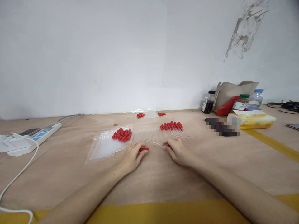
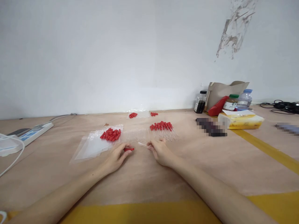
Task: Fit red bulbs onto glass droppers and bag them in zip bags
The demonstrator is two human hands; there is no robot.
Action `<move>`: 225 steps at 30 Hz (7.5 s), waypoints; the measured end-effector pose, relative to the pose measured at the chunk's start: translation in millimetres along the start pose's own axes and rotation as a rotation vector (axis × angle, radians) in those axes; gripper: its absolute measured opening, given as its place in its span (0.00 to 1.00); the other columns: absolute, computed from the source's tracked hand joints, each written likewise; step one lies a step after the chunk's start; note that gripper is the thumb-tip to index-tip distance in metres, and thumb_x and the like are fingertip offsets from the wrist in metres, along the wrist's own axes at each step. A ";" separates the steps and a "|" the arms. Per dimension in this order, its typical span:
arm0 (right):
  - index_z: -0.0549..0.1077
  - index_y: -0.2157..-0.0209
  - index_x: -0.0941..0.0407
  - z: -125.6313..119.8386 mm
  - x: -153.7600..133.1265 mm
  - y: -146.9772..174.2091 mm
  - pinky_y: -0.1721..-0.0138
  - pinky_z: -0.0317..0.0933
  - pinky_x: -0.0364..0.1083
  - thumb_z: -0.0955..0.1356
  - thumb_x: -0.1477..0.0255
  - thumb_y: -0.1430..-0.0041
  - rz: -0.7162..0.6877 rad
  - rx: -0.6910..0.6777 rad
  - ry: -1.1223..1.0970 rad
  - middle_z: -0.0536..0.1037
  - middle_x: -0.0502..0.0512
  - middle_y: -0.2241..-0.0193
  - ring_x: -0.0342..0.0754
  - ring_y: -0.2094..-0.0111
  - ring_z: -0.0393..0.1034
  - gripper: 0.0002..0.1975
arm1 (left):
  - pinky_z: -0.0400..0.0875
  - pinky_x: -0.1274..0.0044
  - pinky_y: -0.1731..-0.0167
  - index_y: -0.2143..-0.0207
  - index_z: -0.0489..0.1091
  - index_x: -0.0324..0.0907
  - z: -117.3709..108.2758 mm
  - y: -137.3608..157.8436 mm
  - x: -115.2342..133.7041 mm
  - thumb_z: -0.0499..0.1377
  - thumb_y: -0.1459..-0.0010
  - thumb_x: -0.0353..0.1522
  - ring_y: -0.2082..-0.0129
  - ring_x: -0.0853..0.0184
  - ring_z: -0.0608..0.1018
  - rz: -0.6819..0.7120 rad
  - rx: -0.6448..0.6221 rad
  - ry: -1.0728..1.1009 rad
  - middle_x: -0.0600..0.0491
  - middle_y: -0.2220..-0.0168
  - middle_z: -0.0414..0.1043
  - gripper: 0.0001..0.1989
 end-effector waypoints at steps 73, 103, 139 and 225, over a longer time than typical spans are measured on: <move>0.74 0.74 0.57 15.7 70.8 -70.8 0.58 0.47 0.49 0.60 0.64 0.49 0.725 0.056 0.399 0.75 0.57 0.74 0.50 0.66 0.69 0.15 | 0.64 0.78 0.70 0.70 0.68 0.41 0.7 0.6 -7.5 0.51 0.43 0.31 0.71 0.69 0.70 0.043 -0.116 0.035 0.52 0.70 0.66 0.07; 0.73 0.67 0.60 29.5 35.6 -95.6 0.56 0.45 0.56 0.59 0.70 0.46 0.636 -0.242 0.411 0.75 0.65 0.65 0.55 0.63 0.68 0.14 | 0.56 0.69 0.61 0.70 0.69 0.44 -44.9 -24.2 -76.1 0.54 0.49 0.43 0.60 0.58 0.68 -0.425 0.282 -0.623 0.50 0.66 0.70 0.13; 0.69 0.68 0.55 4.6 6.0 7.0 0.59 0.50 0.47 0.59 0.73 0.42 0.082 0.045 -0.036 0.75 0.50 0.69 0.44 0.67 0.67 0.09 | 0.64 0.77 0.72 0.71 0.69 0.40 7.3 -4.2 -2.2 0.55 0.45 0.34 0.73 0.69 0.69 -0.078 0.043 0.096 0.53 0.72 0.68 0.07; 0.74 0.69 0.56 14.1 73.6 -72.4 0.58 0.49 0.49 0.59 0.61 0.48 0.787 0.001 0.374 0.76 0.57 0.68 0.51 0.63 0.69 0.17 | 0.64 0.78 0.71 0.68 0.67 0.40 1.4 -2.1 -6.7 0.50 0.44 0.27 0.73 0.71 0.69 0.128 -0.082 0.050 0.53 0.71 0.65 0.06</move>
Point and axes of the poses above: each hand's wrist, its own y-axis away from the middle knuckle, its own z-axis out of the palm, x = y × z, the point moved 3 cm from there along -y, towards the middle knuckle
